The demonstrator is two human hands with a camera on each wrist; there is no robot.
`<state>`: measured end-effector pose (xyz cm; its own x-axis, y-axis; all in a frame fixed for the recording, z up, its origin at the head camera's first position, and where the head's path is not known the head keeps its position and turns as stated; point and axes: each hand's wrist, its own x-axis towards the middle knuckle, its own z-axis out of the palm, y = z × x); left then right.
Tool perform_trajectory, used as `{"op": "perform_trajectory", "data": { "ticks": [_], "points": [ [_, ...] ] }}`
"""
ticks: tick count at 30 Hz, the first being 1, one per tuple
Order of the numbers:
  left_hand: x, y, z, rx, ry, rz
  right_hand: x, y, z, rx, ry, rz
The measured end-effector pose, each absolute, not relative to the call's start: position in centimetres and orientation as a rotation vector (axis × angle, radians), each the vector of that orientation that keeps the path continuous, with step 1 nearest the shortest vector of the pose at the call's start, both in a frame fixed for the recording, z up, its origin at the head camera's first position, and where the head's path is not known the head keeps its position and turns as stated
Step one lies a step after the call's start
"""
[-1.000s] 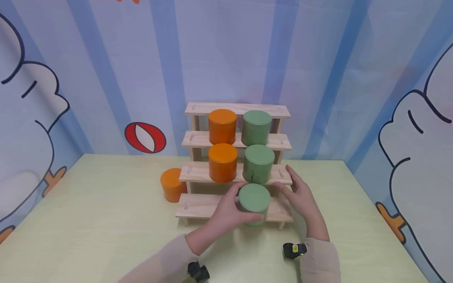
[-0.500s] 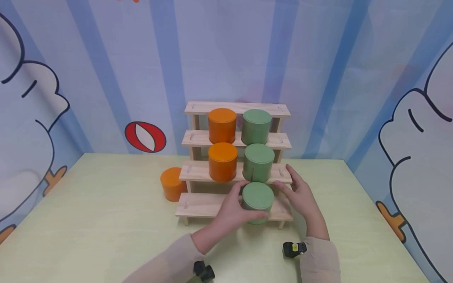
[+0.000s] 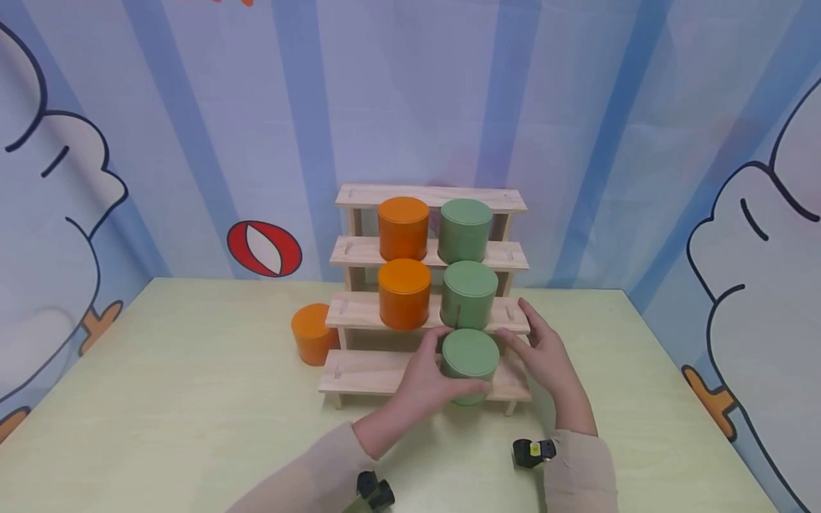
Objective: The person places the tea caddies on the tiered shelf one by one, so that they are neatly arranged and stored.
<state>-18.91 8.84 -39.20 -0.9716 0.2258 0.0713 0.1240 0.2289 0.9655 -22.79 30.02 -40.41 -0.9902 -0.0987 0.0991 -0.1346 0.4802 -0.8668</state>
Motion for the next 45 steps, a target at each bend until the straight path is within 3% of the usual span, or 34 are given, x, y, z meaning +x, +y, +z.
{"op": "perform_trajectory", "data": {
  "ticks": [26, 45],
  "points": [
    [-18.8, 8.5, -39.2, 0.385, 2.423, 1.854, -22.8, 29.9, -40.4, 0.195, -2.676, 1.568],
    [-18.0, 3.6, -39.0, 0.473, 2.4, 1.804, -22.7, 29.9, -40.2, 0.196, -2.673, 1.585]
  ]
}}
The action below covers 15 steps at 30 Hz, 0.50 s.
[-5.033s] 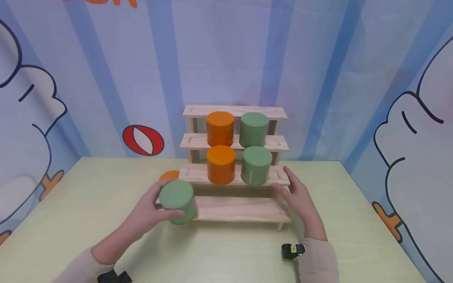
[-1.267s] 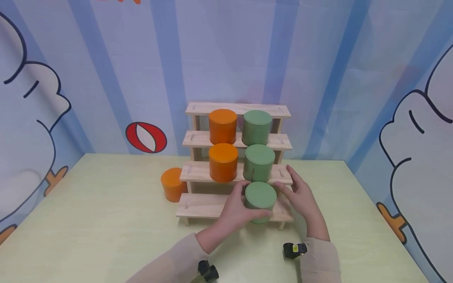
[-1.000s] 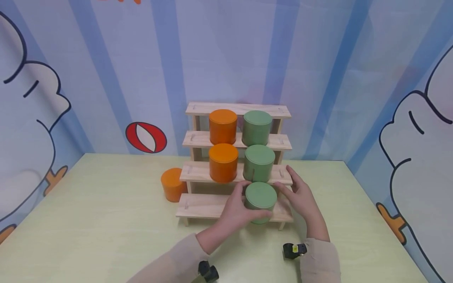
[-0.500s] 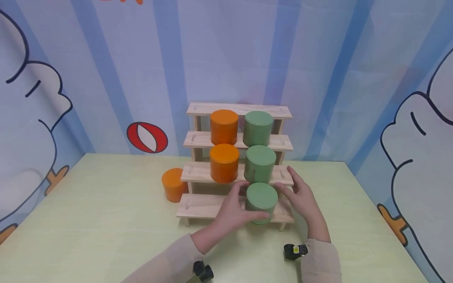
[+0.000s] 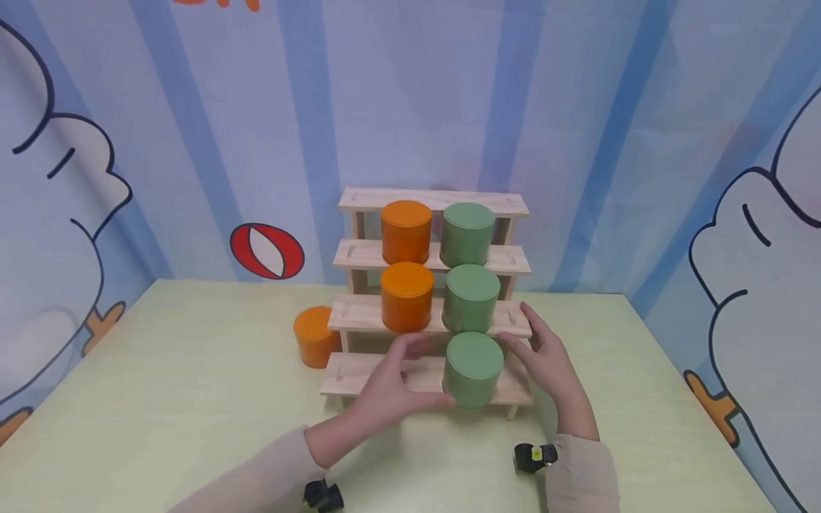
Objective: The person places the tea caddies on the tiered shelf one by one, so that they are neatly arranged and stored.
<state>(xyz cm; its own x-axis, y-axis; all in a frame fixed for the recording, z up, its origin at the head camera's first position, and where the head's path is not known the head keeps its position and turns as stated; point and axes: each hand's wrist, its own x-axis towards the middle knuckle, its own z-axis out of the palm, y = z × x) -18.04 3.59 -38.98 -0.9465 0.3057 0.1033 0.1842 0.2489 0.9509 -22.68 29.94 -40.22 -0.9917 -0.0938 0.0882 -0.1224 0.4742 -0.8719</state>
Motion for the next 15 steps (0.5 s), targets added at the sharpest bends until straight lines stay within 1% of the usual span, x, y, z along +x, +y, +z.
{"op": "perform_trajectory", "data": {
  "ticks": [15],
  "points": [
    [-17.2, -2.1, -38.4, 0.516, 2.507, 1.699, -22.8, 30.0, -40.3, 0.201, -2.663, 1.593]
  ]
}}
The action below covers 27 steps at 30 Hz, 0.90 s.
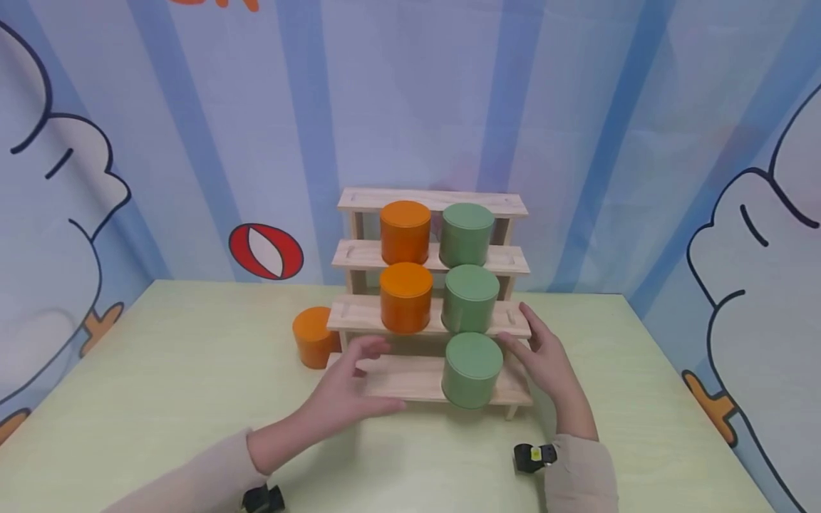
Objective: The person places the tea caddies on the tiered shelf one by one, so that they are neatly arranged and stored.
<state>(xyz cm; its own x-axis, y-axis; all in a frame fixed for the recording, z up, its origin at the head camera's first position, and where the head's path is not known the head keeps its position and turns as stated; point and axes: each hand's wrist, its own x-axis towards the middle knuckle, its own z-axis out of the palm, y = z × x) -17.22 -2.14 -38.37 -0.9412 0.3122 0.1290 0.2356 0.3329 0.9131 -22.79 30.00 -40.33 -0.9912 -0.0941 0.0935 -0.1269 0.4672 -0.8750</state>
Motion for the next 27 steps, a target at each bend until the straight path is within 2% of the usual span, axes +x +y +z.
{"op": "perform_trajectory", "data": {
  "ticks": [16, 27],
  "points": [
    [-17.6, -6.8, -37.1, 0.467, 2.543, 1.814, -22.7, 30.1, -40.3, 0.21, -2.676, 1.583],
    [-18.7, -9.6, -38.0, 0.5, 2.709, 1.82, -22.7, 30.0, -40.3, 0.202, -2.68, 1.595]
  ]
}}
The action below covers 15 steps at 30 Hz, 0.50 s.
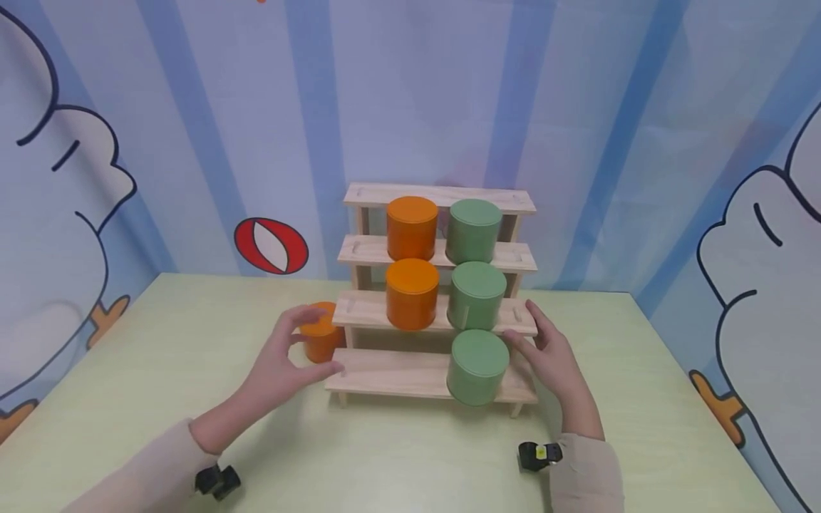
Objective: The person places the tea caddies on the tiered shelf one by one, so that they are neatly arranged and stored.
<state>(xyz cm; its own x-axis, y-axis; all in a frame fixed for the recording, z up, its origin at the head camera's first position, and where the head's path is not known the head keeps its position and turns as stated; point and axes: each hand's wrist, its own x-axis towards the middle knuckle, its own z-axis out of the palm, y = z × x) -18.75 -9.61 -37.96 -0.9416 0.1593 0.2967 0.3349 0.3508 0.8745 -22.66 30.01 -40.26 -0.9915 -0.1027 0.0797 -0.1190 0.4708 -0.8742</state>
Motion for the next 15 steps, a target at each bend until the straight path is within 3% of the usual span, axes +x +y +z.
{"op": "perform_trajectory", "data": {
  "ticks": [15],
  "points": [
    [-21.7, -11.0, -39.3, -0.309, -2.48, -1.498, -22.8, 30.1, -40.5, 0.217, -2.666, 1.609]
  ]
}}
